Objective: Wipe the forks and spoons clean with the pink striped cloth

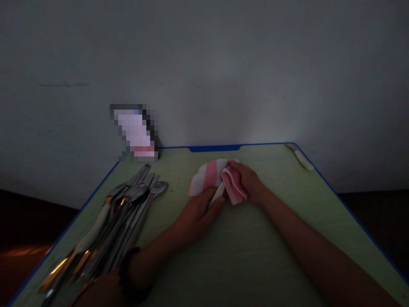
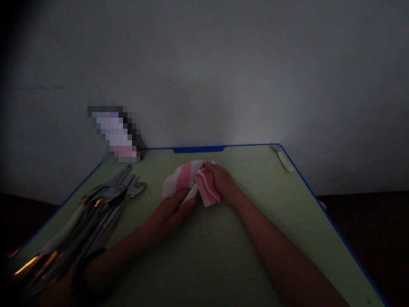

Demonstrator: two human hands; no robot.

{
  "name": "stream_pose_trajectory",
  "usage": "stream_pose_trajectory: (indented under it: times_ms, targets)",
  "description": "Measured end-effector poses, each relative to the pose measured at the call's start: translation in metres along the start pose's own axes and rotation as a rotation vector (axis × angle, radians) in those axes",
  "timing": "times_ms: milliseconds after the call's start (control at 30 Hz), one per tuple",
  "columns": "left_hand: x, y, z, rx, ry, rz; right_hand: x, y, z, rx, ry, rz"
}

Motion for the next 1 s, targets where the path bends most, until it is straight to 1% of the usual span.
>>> stream_pose_trajectory:
  times_ms: [100, 200, 300, 433, 500, 733, 867, 1000]
  targets:
    - [0.0, 0.0, 0.0, -0.004, -0.009, 0.008, 0.0, 0.0, 0.0, 0.029, -0.012, -0.043]
    - [0.0, 0.0, 0.0, -0.007, -0.013, -0.004, -0.001, -0.001, 0.001, 0.023, -0.061, -0.105]
    - [0.0, -0.001, 0.0, -0.024, -0.021, -0.051, -0.004, -0.003, 0.003, -0.01, -0.114, -0.194]
    - [0.0, -0.002, -0.001, -0.057, -0.014, -0.098, -0.008, -0.004, 0.006, -0.092, -0.177, -0.286]
    - [0.0, -0.002, -0.001, -0.059, -0.014, -0.107, -0.008, -0.004, 0.007, -0.126, -0.196, -0.298]
    - [0.001, -0.001, 0.0, -0.059, -0.015, -0.101, -0.011, -0.005, 0.007, -0.183, -0.214, -0.357]
    - [0.002, -0.001, 0.0, -0.051, -0.027, -0.077, -0.013, -0.007, 0.01, -0.226, -0.219, -0.32]
    - [0.001, 0.0, 0.0, -0.029, -0.008, -0.045, -0.012, -0.007, 0.011, -0.266, -0.209, -0.287]
Point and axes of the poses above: each hand's wrist, its own z-axis away from the middle knuckle, its own y-axis out of the back of the hand, x = y × z, the point moved 1 cm from there along -z, towards the middle knuckle, and after that the axes turned 12 degrees about -y, right-handed, at the moved point
